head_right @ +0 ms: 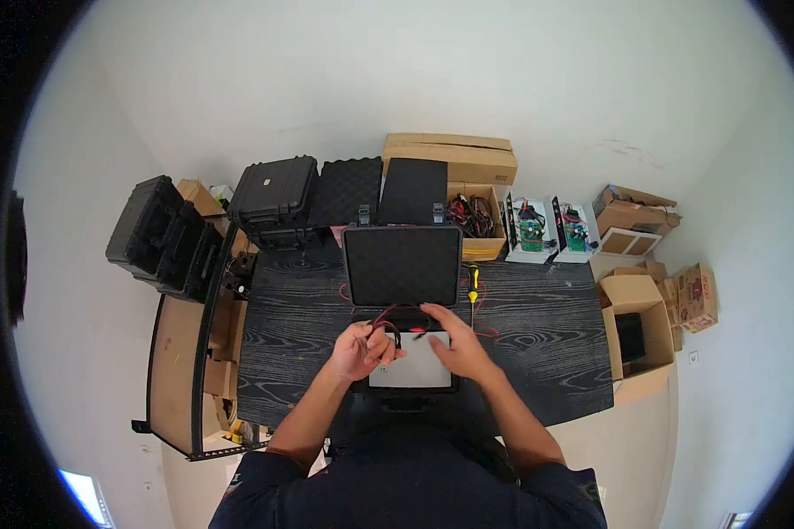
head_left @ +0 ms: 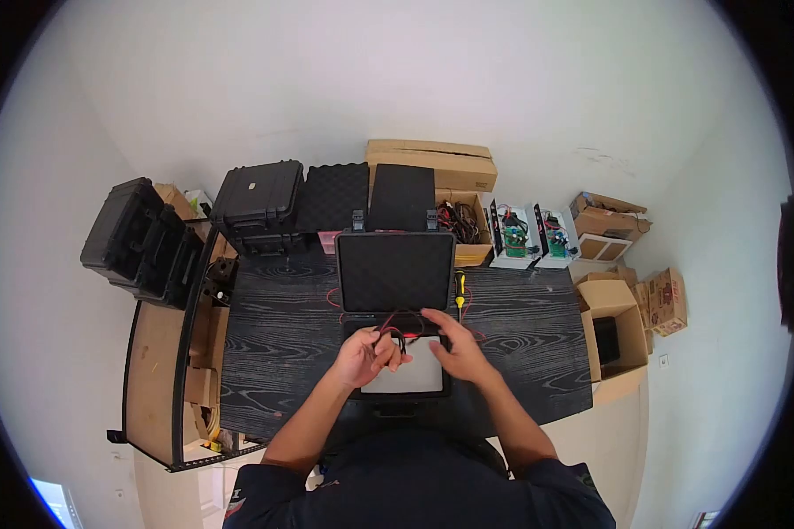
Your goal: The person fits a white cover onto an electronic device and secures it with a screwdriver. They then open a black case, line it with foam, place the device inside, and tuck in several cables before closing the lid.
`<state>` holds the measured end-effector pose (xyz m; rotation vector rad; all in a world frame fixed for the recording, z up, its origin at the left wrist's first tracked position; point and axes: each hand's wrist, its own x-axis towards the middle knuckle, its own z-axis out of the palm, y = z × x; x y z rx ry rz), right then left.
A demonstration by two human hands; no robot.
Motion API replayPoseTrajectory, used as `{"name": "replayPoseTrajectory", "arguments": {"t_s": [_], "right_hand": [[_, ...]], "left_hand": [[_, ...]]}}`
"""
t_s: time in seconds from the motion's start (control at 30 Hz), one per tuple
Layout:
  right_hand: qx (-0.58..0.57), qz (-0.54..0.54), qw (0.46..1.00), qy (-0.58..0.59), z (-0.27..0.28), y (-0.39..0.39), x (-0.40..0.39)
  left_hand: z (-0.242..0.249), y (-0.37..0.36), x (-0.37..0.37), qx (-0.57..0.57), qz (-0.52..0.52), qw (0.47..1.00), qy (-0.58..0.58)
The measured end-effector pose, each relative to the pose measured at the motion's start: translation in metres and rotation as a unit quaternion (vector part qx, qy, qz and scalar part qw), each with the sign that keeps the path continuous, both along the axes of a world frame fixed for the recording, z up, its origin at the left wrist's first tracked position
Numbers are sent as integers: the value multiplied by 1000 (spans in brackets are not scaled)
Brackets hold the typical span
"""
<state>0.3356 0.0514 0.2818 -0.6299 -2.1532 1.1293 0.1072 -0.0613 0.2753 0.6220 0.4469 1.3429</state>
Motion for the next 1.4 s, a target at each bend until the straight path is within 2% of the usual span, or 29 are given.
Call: {"name": "replayPoseTrajectory", "arguments": {"t_s": [0.13,0.2,0.33,0.43,0.47,0.53,0.63,0.73,0.83,0.93,1.03,1.13,1.27,1.37,1.4], "right_hand": [[11,-4,995,96,14,-18,-37],[17,10,994,103,5,-16,-42],[12,28,994,108,-13,-13,-44],[-163,2,986,12,-17,-17,-43],[-185,24,982,16,-23,-18,-43],[-229,70,971,26,-40,-21,-45],[-338,104,926,-130,-53,-21,-35],[-356,105,924,-94,-50,-26,-30],[-149,-13,988,-38,-30,-40,-33],[-38,-78,996,-14,-35,-38,-28],[49,-110,991,-55,-29,-33,-22],[38,-93,995,-29,-22,-33,-20],[113,-96,988,-40,-11,-37,-19],[122,-105,986,-39,-16,-37,-21],[105,-97,989,-33,-19,-37,-23]], "left_hand": [[5,1,4,8,-19,999,40],[13,-1,3,19,-19,996,88],[20,-7,4,27,9,993,115],[17,-7,8,24,81,993,83],[17,-4,12,14,112,992,53],[2,3,6,65,132,989,-10],[7,13,10,42,241,969,7],[-4,15,6,30,247,968,-19],[-1,15,6,15,260,964,-52],[1,16,2,7,242,963,-120],[4,14,-5,26,195,967,-160],[0,12,-13,37,167,967,-191],[-1,12,-14,49,170,964,-200],[6,13,-5,46,214,958,-186],[7,14,-1,38,240,961,-134]]}}
